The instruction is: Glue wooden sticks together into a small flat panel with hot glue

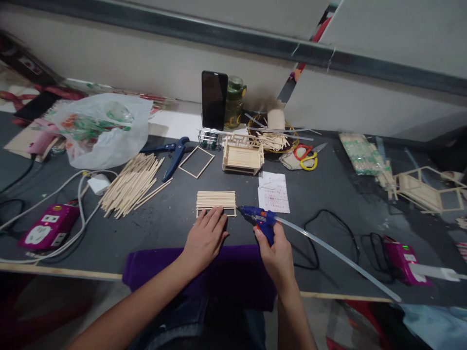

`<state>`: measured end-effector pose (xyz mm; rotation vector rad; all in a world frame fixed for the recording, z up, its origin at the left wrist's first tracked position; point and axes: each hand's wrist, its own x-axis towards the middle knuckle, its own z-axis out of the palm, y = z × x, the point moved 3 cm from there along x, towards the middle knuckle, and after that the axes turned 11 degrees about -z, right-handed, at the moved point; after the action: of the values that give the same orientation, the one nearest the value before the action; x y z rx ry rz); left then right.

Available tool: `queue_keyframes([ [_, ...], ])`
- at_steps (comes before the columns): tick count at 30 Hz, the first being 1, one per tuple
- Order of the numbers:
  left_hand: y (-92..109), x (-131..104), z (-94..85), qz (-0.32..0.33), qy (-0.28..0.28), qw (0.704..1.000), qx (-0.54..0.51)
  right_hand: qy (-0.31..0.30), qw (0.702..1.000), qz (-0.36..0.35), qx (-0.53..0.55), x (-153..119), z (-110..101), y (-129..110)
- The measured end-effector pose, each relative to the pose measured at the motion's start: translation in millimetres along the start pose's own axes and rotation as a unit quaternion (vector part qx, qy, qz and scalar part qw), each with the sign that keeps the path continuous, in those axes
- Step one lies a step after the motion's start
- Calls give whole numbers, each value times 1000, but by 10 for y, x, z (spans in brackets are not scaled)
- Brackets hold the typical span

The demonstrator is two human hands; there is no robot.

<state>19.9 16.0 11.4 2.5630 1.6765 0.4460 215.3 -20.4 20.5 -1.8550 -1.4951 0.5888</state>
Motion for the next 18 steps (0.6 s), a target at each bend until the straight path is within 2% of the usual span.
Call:
queue_keyframes([
  [18, 5, -14, 30, 9, 18, 1000, 9, -22, 1000, 7, 3, 7, 27, 18],
])
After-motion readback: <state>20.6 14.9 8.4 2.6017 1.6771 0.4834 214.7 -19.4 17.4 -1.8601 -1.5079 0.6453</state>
